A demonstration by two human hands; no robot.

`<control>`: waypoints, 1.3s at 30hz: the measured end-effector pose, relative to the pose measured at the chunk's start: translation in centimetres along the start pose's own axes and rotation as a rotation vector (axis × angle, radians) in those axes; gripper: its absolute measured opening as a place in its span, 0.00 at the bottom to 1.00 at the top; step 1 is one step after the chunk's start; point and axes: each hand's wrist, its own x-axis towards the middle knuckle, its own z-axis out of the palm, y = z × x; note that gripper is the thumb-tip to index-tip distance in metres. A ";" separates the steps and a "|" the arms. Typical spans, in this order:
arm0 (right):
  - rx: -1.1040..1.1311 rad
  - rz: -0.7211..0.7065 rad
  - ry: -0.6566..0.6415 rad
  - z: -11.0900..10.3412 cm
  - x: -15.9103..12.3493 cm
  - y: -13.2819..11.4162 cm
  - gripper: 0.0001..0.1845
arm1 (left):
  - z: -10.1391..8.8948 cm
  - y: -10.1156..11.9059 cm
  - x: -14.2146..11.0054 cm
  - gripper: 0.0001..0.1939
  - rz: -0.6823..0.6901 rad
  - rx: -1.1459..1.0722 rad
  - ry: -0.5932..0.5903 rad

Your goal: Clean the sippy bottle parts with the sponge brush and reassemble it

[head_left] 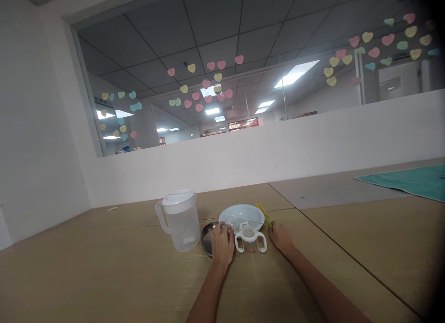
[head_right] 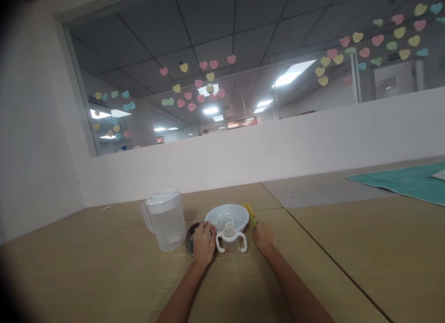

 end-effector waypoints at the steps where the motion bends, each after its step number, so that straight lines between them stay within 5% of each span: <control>1: 0.000 -0.002 -0.003 0.0 0.0 0.0 0.17 | -0.1 0.0 0.1 0.14 -0.018 0.016 0.006; 10: -0.001 -0.016 0.008 0.1 0.1 -0.1 0.15 | -1.0 1.1 3.6 0.18 -0.239 0.111 -0.128; 19: -0.001 -0.024 0.002 0.0 0.0 -0.2 0.16 | 0.7 1.8 6.9 0.19 -0.213 0.188 -0.493; 24: 0.012 -0.027 -0.011 -0.1 0.1 -0.3 0.16 | -0.1 1.8 7.3 0.26 -0.183 0.096 -0.555; 28: 0.021 -0.023 -0.007 0.0 0.1 -0.3 0.16 | -1.3 1.6 7.0 0.28 -0.175 0.000 -0.481; 30: 0.026 -0.021 0.000 0.0 0.1 -0.3 0.16 | -1.6 1.4 6.7 0.26 -0.203 -0.102 -0.348; 35: 0.042 -0.014 0.023 0.1 0.1 -0.3 0.17 | -1.6 0.5 5.3 0.24 -0.389 -0.679 0.136; 39: 0.066 -0.003 0.045 0.2 0.4 0.0 0.17 | -1.0 -0.1 4.2 0.23 -0.536 -1.081 0.235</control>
